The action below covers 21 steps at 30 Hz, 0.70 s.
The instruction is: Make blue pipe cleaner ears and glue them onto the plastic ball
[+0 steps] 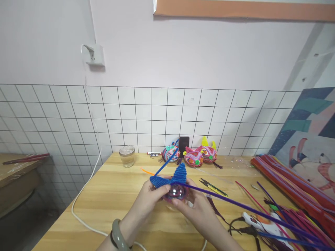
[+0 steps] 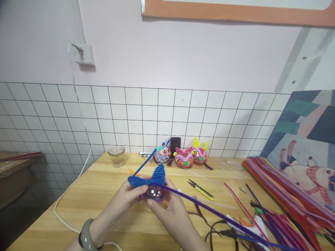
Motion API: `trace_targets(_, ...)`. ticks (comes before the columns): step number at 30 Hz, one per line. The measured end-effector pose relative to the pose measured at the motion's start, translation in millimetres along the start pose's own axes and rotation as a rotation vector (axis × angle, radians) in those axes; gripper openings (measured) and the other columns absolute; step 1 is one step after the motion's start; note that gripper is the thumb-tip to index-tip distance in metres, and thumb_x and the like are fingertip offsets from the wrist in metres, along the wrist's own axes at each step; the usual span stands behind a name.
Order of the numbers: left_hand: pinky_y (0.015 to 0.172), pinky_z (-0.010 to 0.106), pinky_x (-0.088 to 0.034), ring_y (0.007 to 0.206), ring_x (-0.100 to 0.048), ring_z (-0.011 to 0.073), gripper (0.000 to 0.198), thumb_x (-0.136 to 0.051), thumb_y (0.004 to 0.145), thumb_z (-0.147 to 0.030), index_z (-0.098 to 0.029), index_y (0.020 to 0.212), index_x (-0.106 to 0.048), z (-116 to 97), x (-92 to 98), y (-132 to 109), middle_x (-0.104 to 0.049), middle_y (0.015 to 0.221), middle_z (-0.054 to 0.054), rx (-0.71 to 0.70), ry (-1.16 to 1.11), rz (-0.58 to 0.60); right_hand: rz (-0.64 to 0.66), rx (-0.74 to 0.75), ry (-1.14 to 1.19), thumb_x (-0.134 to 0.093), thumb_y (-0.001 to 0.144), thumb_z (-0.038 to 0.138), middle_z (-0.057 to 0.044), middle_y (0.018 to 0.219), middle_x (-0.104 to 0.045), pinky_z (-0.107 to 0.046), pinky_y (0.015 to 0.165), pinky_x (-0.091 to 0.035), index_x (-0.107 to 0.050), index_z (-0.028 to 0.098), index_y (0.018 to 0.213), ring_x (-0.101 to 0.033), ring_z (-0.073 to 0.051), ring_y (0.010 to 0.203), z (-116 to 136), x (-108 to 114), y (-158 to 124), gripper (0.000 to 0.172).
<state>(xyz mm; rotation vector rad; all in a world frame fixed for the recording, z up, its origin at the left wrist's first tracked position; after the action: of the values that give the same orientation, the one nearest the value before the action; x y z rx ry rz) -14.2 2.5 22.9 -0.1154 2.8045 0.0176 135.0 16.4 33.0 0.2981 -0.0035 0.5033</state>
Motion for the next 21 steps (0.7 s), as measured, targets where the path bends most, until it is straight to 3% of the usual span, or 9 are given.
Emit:
trace_targets(3, 0.070, 0.031, -0.049, 0.081, -0.063, 0.0221, 0.032, -0.074, 0.061, -0.025, -0.014, 0.091, -0.069, -1.1, -2.9, -1.3, -0.071, 0.089, 0.010, -0.012, -0.004, 0.002, 0.026, -0.013, 0.123, -0.063, 0.075, 0.032, -0.007, 0.115, -0.063, -0.039, 0.089, -0.047, -0.061, 0.022, 0.107, -0.058, -0.026, 0.104, 1.0, 1.7, -0.4, 0.033)
trace_targets(10, 0.074, 0.031, -0.050, 0.080, -0.063, 0.0213, 0.025, -0.074, 0.058, -0.020, -0.015, 0.082, -0.069, -1.7, -11.8, -4.9, -0.072, 0.088, 0.007, -0.075, 0.008, 0.013, -0.082, -0.045, 0.154, -0.056, 0.081, 0.043, -0.005, 0.110, -0.066, -0.040, 0.095, -0.040, -0.064, 0.024, 0.105, -0.057, -0.026, 0.105, -0.3, 6.4, -0.7, 0.032)
trace_targets(14, 0.072, 0.030, -0.051, 0.082, -0.063, 0.0214, 0.023, -0.073, 0.060, -0.020, -0.016, 0.082, -0.068, -0.3, -13.8, -7.0, -0.071, 0.089, 0.006, -0.083, 0.015, -0.001, -0.116, -0.039, 0.117, -0.056, 0.080, 0.044, -0.006, 0.107, -0.067, -0.037, 0.093, -0.042, -0.065, 0.023, 0.105, -0.057, -0.025, 0.103, -4.2, 5.5, 0.5, 0.034)
trace_targets(21, 0.074, 0.036, -0.052, 0.082, -0.063, 0.0237, 0.032, -0.075, 0.061, -0.025, -0.015, 0.090, -0.064, 0.5, -16.5, -9.9, -0.069, 0.090, 0.008, -0.035, -0.009, 0.092, -0.121, -0.009, 0.007, -0.054, 0.082, 0.042, -0.007, 0.113, -0.063, -0.038, 0.094, -0.040, -0.062, 0.023, 0.111, -0.054, -0.025, 0.108, -9.4, 4.3, -1.2, 0.035)
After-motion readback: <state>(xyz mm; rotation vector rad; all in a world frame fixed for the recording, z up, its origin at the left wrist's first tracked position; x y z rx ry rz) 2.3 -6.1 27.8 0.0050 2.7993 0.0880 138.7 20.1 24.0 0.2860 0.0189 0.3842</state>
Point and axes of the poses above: each hand's wrist, its own y-axis towards the middle knuckle, its own x-axis out of the back of the hand, z = x × y, the point moved 1 cm from there along y, towards the middle knuckle
